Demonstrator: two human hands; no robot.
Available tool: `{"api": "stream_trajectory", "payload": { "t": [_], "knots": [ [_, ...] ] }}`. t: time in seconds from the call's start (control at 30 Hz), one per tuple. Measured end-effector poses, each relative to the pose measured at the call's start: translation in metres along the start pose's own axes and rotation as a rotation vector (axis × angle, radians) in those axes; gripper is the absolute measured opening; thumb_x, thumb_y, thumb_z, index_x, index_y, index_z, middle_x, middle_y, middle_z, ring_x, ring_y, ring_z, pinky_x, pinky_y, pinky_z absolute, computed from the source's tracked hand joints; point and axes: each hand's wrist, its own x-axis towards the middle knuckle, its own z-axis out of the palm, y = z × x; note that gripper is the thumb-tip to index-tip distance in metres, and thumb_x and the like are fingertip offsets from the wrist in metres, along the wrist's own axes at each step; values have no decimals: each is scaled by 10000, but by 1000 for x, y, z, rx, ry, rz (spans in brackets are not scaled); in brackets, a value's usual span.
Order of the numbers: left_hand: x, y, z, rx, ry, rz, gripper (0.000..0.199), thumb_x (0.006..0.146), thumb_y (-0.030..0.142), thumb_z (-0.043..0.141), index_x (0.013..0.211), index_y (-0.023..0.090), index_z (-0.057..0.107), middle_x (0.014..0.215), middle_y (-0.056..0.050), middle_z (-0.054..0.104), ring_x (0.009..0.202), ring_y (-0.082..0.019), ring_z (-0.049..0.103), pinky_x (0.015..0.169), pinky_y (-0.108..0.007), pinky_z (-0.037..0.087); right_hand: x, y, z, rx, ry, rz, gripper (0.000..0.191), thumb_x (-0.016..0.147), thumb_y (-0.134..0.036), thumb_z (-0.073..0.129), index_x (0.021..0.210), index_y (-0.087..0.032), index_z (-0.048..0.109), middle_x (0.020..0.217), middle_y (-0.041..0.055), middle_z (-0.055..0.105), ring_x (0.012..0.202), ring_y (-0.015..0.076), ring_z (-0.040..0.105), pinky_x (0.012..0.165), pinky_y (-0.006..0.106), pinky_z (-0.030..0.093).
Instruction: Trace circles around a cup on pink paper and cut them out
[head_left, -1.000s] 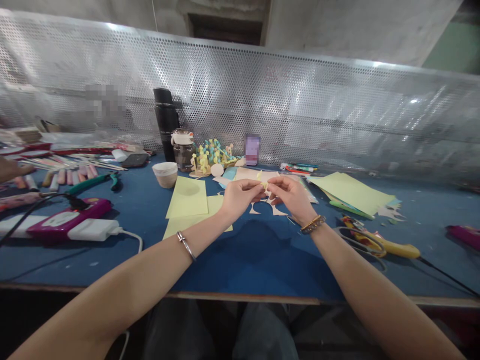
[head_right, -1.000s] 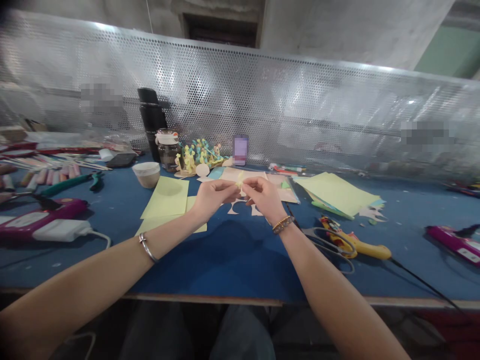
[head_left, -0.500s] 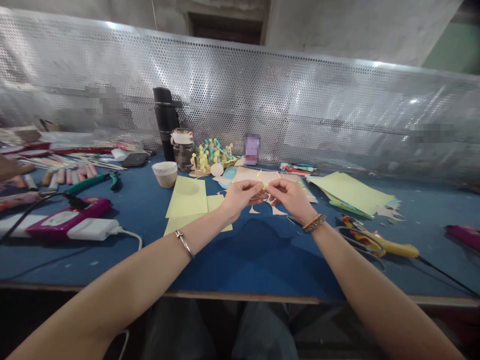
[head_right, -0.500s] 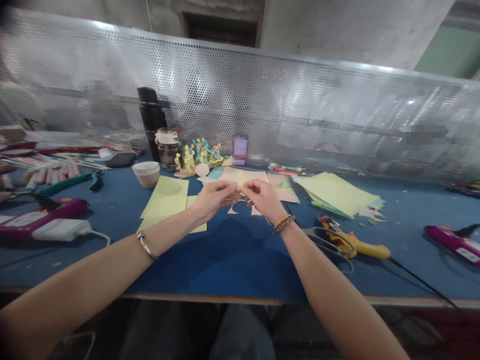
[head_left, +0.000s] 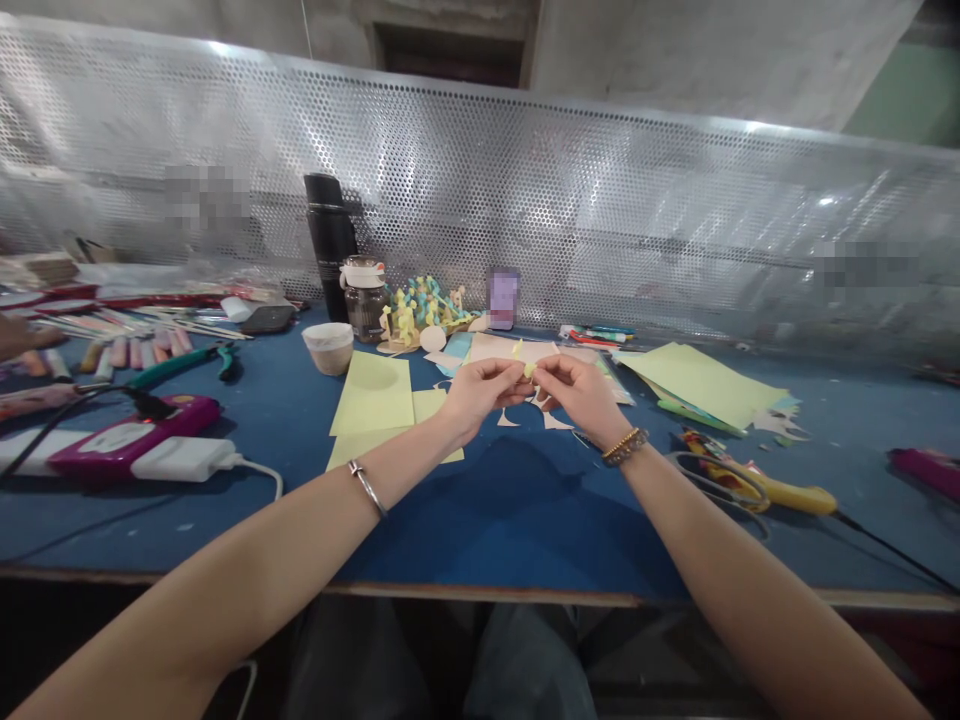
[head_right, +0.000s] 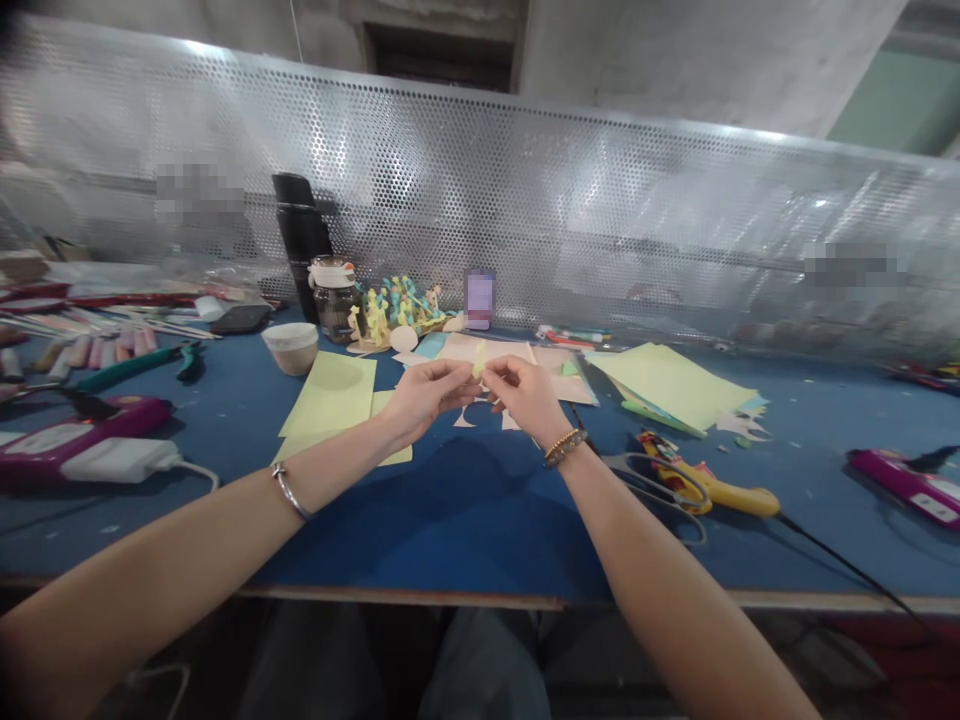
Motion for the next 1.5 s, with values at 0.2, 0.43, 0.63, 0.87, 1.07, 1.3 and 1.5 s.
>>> {"api": "stream_trajectory", "payload": {
  "t": [0.2, 0.43, 0.63, 0.87, 1.07, 1.3, 1.5],
  "knots": [
    [0, -1, 0, 44, -37, 47, 92, 824, 211, 632, 835, 130, 676, 739, -35, 696, 713, -110, 667, 770, -281, 540, 0, -1, 3, 83, 40, -28, 280, 726, -392, 673, 861, -164, 584, 737, 18, 612, 592, 111, 575, 483, 244, 516],
    [0, -1, 0, 71, -21, 89, 109, 787, 193, 661, 868, 125, 686, 764, -39, 704, 692, -104, 662, 756, -271, 547, -1, -3, 2, 95, 32, -37, 293, 722, -407, 678, 855, -153, 616, 749, 27, 632, 578, 104, 571, 478, 241, 515],
    [1, 0, -2, 36, -67, 59, 107, 811, 229, 639, 842, 150, 704, 751, -39, 707, 714, -115, 668, 779, -290, 541, 0, 0, 1, 118, 39, -43, 269, 737, -385, 676, 869, -166, 593, 739, 20, 622, 595, 106, 580, 487, 237, 518],
    [1, -1, -1, 59, -54, 45, 98, 795, 218, 643, 804, 140, 702, 724, -47, 706, 706, -117, 670, 761, -275, 543, 0, 0, 1, 111, 11, -45, 274, 719, -382, 672, 871, -169, 590, 788, 30, 614, 648, 124, 596, 496, 245, 524],
    [0, 3, -1, 180, -11, 127, 71, 747, 201, 680, 782, 141, 690, 753, -29, 699, 676, -112, 664, 735, -276, 549, -1, -3, 0, 224, -2, 15, 335, 787, -471, 604, 917, -163, 622, 781, 23, 596, 652, 113, 590, 516, 237, 543],
    [3, -1, -5, 247, -18, 186, 136, 745, 255, 688, 818, 141, 689, 758, -34, 703, 692, -123, 663, 735, -283, 551, -2, -4, 1, 139, -13, 64, 270, 690, -338, 703, 871, -160, 612, 786, 35, 639, 646, 129, 605, 498, 241, 534],
    [1, 0, -4, 262, -4, 217, 192, 740, 216, 683, 919, 147, 683, 807, -42, 714, 693, -133, 676, 724, -283, 556, 0, -3, 0, 176, 14, 99, 214, 732, -371, 641, 784, -163, 642, 703, 19, 620, 596, 113, 587, 489, 232, 526]
  ]
}}
